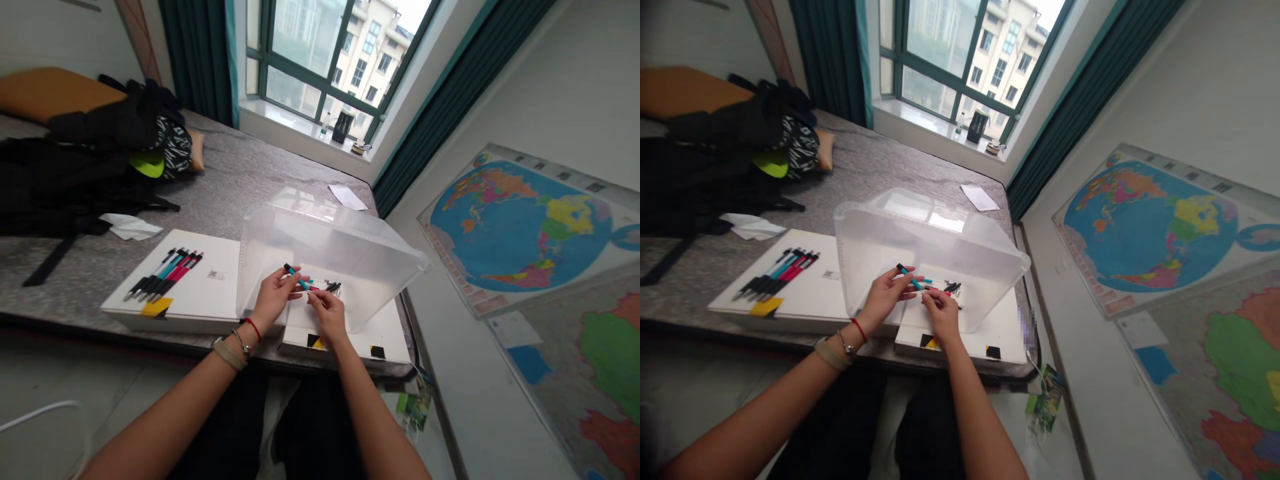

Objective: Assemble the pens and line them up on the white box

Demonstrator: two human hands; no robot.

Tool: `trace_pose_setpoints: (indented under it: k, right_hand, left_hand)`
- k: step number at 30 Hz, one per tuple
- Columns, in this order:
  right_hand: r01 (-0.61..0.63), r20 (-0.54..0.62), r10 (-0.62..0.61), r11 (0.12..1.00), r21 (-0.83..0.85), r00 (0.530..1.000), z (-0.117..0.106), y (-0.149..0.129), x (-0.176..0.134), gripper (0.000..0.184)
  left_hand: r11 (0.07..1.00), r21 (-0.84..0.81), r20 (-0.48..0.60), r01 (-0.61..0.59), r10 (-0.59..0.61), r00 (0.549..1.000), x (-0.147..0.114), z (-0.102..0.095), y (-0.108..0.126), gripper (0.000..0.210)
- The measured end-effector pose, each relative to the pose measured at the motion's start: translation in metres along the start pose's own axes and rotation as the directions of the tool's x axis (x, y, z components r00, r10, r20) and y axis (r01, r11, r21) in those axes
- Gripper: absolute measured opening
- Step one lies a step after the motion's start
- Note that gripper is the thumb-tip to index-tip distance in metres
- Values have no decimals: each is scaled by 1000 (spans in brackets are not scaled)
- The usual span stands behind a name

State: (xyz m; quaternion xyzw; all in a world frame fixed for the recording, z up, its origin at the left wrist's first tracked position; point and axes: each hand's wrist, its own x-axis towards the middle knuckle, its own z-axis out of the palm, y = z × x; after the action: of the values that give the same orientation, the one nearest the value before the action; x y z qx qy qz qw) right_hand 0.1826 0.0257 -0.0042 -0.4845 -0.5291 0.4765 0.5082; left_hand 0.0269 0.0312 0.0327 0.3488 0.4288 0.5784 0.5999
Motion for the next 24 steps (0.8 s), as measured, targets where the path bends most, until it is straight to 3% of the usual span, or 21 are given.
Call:
trace_pose_setpoints:
  k: [7,12,18,24]
  right_hand:
    - [47,-17,-47,999,21,999,0,2,1,25]
    - [0,-61,7,994,113,998,-1,6,0,29]
    - [-40,-147,70,979,200,987,1,10,6,32]
    - [-40,-209,87,975,220,974,3,15,9,32]
  left_hand:
    - [998,10,-169,-62,63,984,15,11,32,38]
    - [984,-180,-231,2,-44,972,28,22,47,14]
    - [879,-439,-236,187,-314,920,36,14,28,11]
    - [873,-475,-368,105,-306,878,26,6,4,7]
